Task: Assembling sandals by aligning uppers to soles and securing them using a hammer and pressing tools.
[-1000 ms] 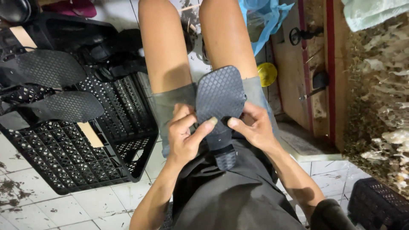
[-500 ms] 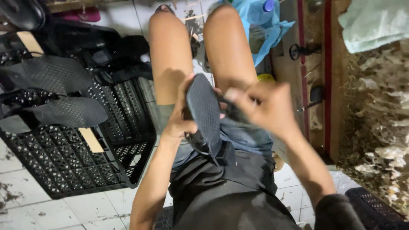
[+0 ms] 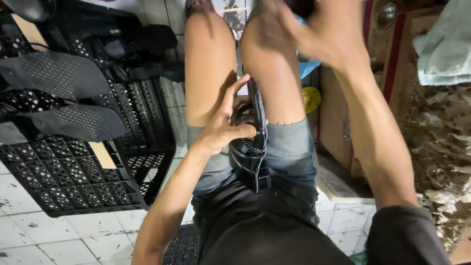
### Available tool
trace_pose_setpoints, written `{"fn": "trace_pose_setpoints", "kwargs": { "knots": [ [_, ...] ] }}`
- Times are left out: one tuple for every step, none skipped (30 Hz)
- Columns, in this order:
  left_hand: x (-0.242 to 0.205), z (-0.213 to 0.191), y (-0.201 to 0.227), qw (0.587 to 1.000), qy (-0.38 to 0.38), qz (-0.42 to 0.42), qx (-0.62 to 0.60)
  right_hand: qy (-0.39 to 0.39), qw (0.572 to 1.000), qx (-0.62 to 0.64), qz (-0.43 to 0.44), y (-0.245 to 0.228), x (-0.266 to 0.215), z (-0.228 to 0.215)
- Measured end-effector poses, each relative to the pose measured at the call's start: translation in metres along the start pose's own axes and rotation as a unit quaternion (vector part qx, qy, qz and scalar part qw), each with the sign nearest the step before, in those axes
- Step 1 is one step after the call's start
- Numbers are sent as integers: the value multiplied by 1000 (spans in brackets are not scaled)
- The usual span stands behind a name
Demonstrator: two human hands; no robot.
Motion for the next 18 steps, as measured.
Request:
{"fn": "trace_pose_setpoints", "kwargs": {
  "knots": [
    [0,-2,-2,1000,-6,-5,22,-6,990,142,21,-1,-4,-7],
    [0,-3,-1,1000,-4,-5,21,-7,990,143,21,-11,-20,-9],
    [-1,-3,-1,1000,-4,-9,17,-50,968,223,102,-14,-37,-8],
    [0,-2,-1,1000,-6,-16,12,-93,932,298,185,-19,-57,-6],
    [1,-6,-5,1000,-9,-18,10,-93,932,297,188,-25,-69,-3],
    [1,-10,-10,1000,-10,-18,14,-75,915,351,185,-31,-81,0],
    [0,-13,-14,1000,-11,-18,17,-57,895,403,182,-37,-94,3],
    [0,-11,-12,1000,-10,-20,16,-58,894,404,184,-40,-101,7],
    [-1,-9,-10,999,-6,-26,19,-29,859,480,177,-43,-108,9],
    [0,-7,-7,999,-4,-32,24,1,818,551,167,-45,-114,11],
    [2,-6,-8,999,-4,-32,23,0,817,551,167,-47,-110,13],
    [2,-5,-8,999,1,-33,18,0,833,531,157,-49,-106,14],
    [3,-4,-9,999,6,-34,13,0,847,511,146,-52,-103,16],
    [2,-3,-6,999,4,-37,11,2,847,510,150,-53,-98,13],
    [2,-1,-3,999,8,-43,17,-23,862,487,140,-56,-93,10],
    [5,1,-1,999,12,-42,26,-49,878,460,123,-55,-86,7],
    [8,-2,-1,999,11,-37,27,-50,879,458,120,-54,-86,3],
    [5,-5,-2,998,12,-40,50,-47,883,451,122,-57,-88,1]
  ]
}}
Point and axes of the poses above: each hand's wrist, its own x-axis towards the middle knuckle, its own z-axis out of the palm, y = z × x, the point moved 4 cm from there along x, towards the middle knuckle, and after that the axes turned 9 degrees about -y, right-handed, at the moved point
